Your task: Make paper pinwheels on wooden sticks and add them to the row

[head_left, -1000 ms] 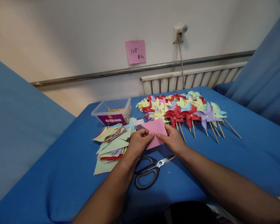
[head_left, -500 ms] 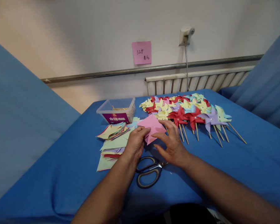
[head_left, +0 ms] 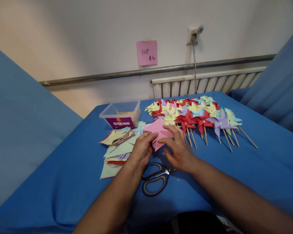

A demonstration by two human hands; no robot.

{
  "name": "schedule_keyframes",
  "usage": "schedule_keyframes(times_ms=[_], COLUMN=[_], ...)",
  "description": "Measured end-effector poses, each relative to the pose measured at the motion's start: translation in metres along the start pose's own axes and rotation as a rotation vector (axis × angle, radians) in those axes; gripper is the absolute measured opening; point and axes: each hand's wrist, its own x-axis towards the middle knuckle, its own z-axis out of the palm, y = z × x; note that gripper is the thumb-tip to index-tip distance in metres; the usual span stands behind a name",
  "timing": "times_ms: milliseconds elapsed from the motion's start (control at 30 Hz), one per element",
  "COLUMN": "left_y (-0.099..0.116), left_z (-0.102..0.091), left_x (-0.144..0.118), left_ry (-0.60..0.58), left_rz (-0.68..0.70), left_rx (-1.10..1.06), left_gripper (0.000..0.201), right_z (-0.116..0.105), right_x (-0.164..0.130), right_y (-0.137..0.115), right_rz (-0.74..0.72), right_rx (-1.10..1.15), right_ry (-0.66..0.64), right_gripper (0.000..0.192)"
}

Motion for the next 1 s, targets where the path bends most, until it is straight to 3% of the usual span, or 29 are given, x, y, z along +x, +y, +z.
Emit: schedule_keyframes(times_ms=[267,433,633,1000], left_y=[-0.003,-0.001,-0.004,-0.009], left_z=[-0.001,0.004,0.005,0.0], left_x=[0.001,-0.003,-0.004,0.001], left_ry=[-0.022,-0.015,-0.019,-0.01], left_rz=[-0.028,-0.053,-0.048,-0.005], left_rx=[0.055,0.062,0.133,0.314], left_gripper=[0.033,0.035,0.034,0.031], right_z=[0.01,0.005,0.003,0.001], right_x=[0.001,0.003,0.005,0.005], right_y=[0.006,0.006,0.013,0.017], right_rz=[0.064,0.189,0.299,0.32], right_rx=[0.055,0.184,0.211,0.155], right_ry=[0.081,0.152,0.147,0.073], right_gripper=[0.007,0.007,0.009,0.01])
